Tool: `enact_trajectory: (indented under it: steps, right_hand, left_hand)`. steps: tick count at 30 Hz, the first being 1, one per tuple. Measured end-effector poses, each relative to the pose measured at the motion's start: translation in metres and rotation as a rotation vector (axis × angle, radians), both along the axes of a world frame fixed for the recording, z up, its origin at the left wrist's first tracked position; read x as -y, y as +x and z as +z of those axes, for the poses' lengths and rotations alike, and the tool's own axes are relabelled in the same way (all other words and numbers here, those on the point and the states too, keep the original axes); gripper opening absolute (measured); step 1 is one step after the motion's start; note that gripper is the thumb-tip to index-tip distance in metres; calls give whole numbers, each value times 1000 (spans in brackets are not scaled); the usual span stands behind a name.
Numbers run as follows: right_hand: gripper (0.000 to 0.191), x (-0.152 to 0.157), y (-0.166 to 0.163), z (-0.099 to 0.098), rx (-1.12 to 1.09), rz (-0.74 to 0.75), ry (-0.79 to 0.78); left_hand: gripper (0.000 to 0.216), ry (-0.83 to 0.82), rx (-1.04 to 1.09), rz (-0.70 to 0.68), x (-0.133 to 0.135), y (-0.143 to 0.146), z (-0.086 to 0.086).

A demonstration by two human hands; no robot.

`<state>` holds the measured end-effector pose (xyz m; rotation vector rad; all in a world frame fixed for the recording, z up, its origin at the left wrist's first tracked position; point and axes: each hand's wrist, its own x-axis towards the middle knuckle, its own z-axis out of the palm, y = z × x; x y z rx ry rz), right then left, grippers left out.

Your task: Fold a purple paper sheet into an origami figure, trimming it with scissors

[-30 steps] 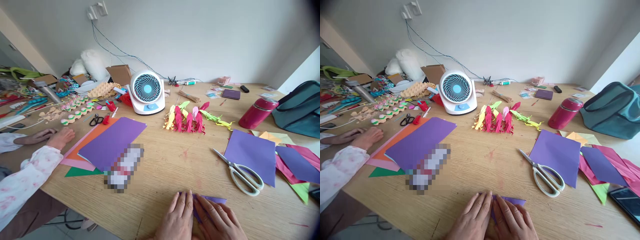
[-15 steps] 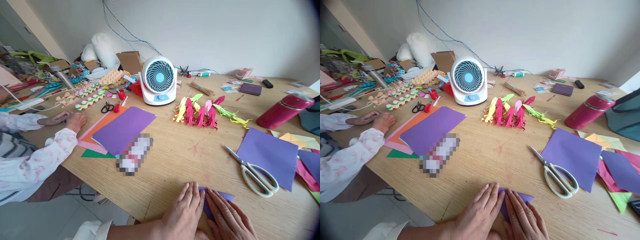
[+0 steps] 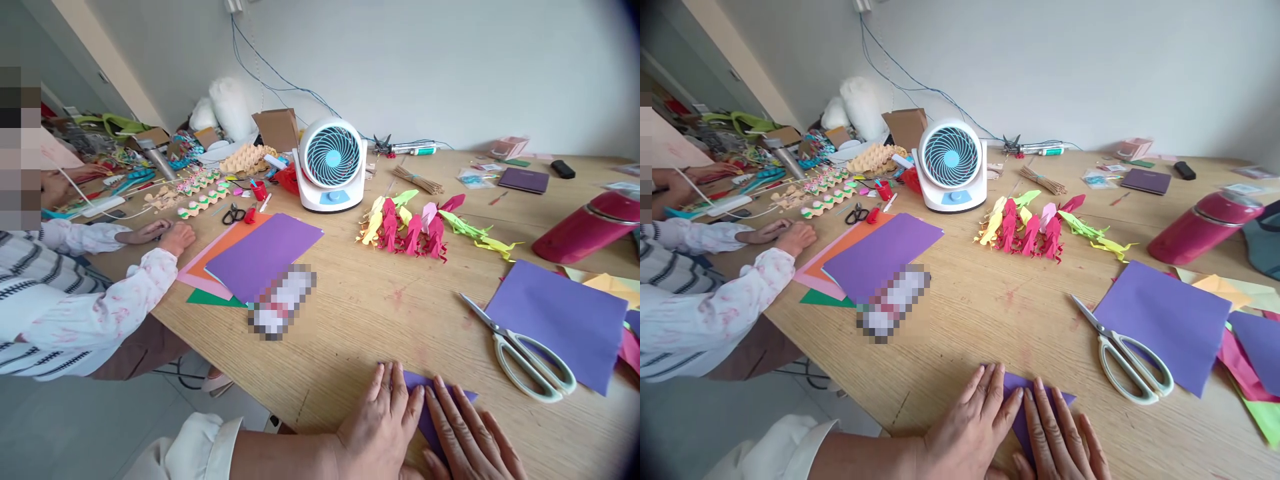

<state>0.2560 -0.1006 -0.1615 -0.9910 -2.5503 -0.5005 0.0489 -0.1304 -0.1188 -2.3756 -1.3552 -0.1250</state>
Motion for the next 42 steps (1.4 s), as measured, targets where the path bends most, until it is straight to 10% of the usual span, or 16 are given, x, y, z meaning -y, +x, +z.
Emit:
enact_trajectory:
  steps: [20, 42]
  right_hand:
    - [68, 27, -16, 43, -19, -225, -342]
    - [72, 34, -22, 53, -47, -274, -420]
  left_hand:
    - [82, -316, 107, 62, 4, -7, 15]
    - [75, -303, 162, 77, 4, -17, 17]
